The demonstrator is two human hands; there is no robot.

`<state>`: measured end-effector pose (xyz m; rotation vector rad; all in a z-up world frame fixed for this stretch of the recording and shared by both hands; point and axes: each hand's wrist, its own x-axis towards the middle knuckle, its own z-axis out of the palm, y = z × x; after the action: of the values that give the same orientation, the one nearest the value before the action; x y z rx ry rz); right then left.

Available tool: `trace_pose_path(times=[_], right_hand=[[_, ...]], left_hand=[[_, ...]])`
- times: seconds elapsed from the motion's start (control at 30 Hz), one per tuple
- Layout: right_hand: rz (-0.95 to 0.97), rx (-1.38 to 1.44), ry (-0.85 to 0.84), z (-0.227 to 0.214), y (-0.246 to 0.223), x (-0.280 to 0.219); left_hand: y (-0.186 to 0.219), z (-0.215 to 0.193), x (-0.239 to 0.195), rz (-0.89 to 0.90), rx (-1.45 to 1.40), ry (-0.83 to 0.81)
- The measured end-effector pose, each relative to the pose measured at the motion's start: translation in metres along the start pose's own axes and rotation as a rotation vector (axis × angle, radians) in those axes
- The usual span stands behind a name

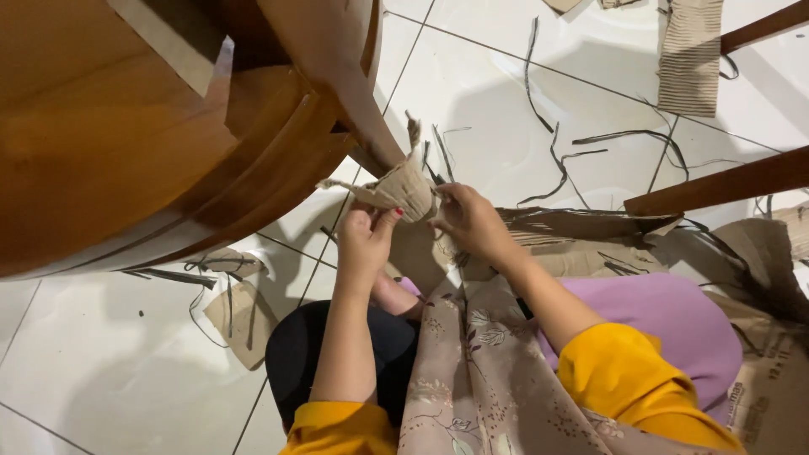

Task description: Wrapping a wooden chair leg with cardboard and securing it with plastic ties

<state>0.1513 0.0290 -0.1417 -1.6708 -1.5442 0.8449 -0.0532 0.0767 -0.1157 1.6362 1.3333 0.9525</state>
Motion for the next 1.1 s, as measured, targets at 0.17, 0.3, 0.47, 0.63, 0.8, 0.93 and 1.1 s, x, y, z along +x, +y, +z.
trace_pose_path(times=[0.17, 0.3, 0.47, 0.63, 0.8, 0.93, 1.1], right_hand=[[-0.031, -0.005, 0.054, 0.019, 0.013, 0.001], [0.005, -0.068, 0.092, 0.025, 0.028, 0.006], [0.009, -0.053, 0.124, 0.02, 0.019, 0.009], [0.005, -0.01, 0.137, 0.009, -0.001, 0.007], [0.183, 0.669, 0.105, -0.043, -0.076, -0.004], [0.165, 1.136, 0.072, -0.045, -0.048, -0.008], [0.145, 1.357, 0.126, -0.053, -0.049, -0.011]], left_hand=[[-0.011, 0.019, 0.002, -0.105, 0.032, 0.033], [-0.021, 0.026, 0.008, -0.185, -0.053, 0.042], [-0.009, 0.025, 0.009, -0.239, -0.069, 0.06], [0.008, 0.007, 0.001, -0.276, 0.064, 0.038], [0.014, 0.005, -0.022, -0.107, 0.117, -0.309], [0.066, 0.015, -0.033, -0.079, -0.189, -0.557], [0.081, 0.038, -0.033, 0.192, -0.322, -0.471]])
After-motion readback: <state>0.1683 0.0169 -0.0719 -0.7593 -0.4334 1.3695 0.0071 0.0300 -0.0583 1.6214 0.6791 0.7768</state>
